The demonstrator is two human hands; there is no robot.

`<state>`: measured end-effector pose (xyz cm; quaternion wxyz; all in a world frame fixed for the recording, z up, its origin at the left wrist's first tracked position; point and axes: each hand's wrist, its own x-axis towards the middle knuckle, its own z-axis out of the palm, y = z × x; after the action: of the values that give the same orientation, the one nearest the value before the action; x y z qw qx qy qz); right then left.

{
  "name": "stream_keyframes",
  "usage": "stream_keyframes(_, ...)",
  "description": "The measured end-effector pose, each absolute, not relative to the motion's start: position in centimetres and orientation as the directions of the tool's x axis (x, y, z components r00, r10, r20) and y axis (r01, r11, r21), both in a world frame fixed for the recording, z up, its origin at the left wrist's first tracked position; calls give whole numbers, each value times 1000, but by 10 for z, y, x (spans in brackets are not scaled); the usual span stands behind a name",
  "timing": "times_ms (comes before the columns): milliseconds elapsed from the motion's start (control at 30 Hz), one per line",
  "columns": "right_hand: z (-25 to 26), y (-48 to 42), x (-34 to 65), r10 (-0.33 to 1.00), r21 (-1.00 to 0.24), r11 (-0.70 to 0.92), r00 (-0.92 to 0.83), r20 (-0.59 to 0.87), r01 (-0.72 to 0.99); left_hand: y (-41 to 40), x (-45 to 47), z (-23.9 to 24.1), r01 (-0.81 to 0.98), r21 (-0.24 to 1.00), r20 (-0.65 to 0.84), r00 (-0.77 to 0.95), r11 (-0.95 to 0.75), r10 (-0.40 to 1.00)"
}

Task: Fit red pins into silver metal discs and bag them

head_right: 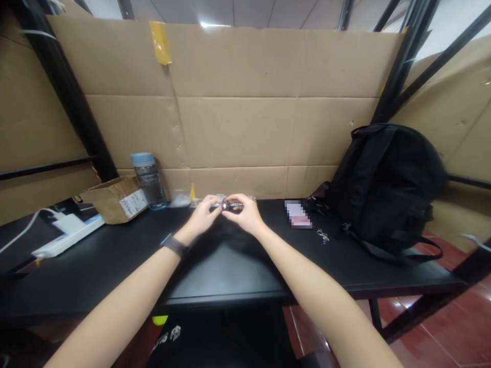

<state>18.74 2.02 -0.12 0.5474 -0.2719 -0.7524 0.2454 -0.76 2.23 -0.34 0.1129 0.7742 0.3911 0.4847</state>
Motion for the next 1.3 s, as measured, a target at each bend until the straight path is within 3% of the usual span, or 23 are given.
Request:
stream_keyframes(233, 0, 18, 186, 659, -647, 750, -236, 714, 137, 22, -5, -6, 466, 559, 676, 224, -686, 702)
stream_keyframes(467, -3, 21, 187, 673, -659, 738, -223, 705, 143, 16, -3, -4, 567, 499, 671, 226, -655, 706)
stream_keyframes(733, -8, 26, 185, 798, -827, 560, -243, 552, -43, 4, 2, 3, 655, 391, 754, 174, -647, 633)
stream_keyframes(867, -9, 27, 186, 830, -873, 488, -296, 473, -26, 0, 3, 7, 696, 362, 779, 141, -621, 612)
stream_keyframes(1000, -10, 28, 188, 789, -824, 561, -356, 501, 83, -1, 1, 9, 704, 357, 768, 154, -614, 622)
stream_keyframes(1167, -8, 29, 190, 718, -674, 693, -331, 612, 256, 2, -4, 9, 642, 457, 713, 150, -615, 685)
stream_keyframes(1300, -6, 31, 195, 725, -671, 688, -306, 617, 276, 7, -11, 3, 697, 354, 561, 375, -623, 738)
